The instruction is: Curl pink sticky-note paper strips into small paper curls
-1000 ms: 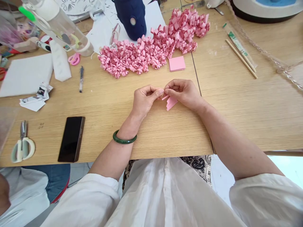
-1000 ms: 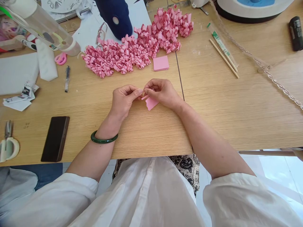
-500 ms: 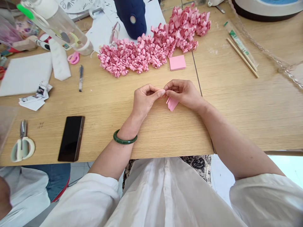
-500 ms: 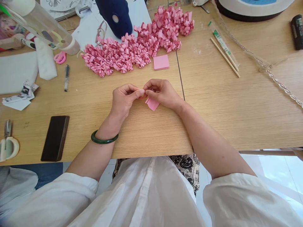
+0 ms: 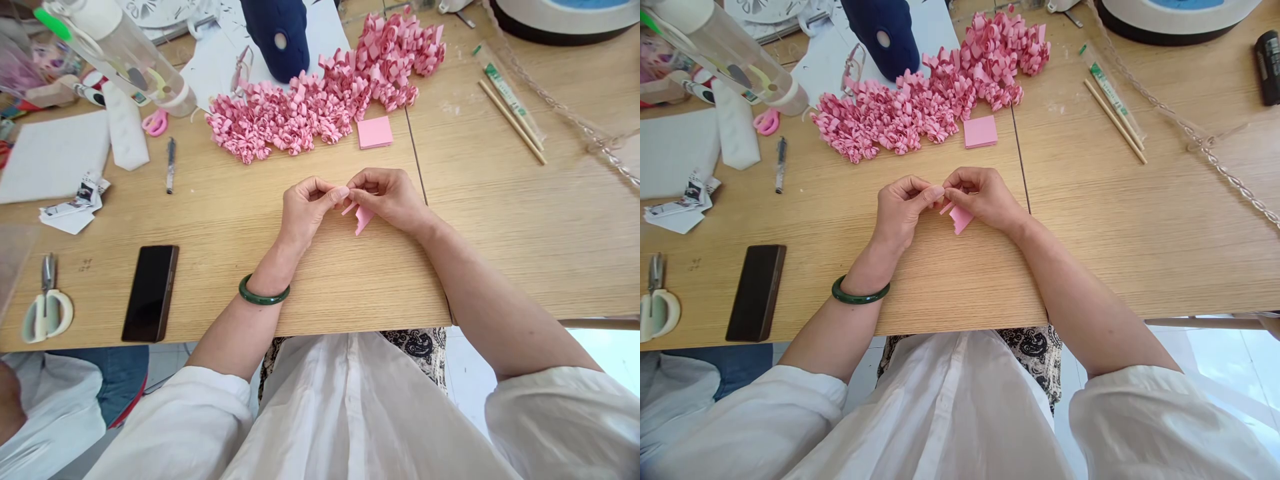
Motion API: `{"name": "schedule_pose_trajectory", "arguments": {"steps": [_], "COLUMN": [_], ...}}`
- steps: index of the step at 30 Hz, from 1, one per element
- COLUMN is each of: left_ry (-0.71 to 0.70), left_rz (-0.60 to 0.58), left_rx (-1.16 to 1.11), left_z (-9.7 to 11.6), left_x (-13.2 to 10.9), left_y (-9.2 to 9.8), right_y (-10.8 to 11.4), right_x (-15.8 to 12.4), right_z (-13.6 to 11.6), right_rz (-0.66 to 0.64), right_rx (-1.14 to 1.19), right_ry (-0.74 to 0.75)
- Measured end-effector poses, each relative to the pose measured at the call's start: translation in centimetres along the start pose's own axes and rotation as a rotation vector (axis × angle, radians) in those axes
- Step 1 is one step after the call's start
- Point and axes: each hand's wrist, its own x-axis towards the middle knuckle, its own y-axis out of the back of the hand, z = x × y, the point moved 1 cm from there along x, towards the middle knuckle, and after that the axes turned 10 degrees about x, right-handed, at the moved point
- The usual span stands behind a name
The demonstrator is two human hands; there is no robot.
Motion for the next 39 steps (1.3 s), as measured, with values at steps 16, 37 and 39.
{"name": "schedule_pose_trajectory", "arguments": {"steps": [16, 37, 39], "left_ry": [-0.173, -0.25, -0.237], "left_rz": [-0.029, -0.016, -0.014], "left_rx": [0.13, 0.265, 0.27], "left_z": [-0.62, 0.09, 0.08], "left_x": [0.13, -0.02, 0.0], "left_y": [0.63, 0.74, 0.75], "right_y": [0.22, 0.41, 0.41], "right_x": [0.22, 0.34, 0.36], "right_z": [0.11, 0.35, 0.39], "right_rz": [0.045, 0.046, 0.047], "right_rx": [-0.025, -0.151, -0.152], "right_ry": [0.02, 0.038, 0.041]}}
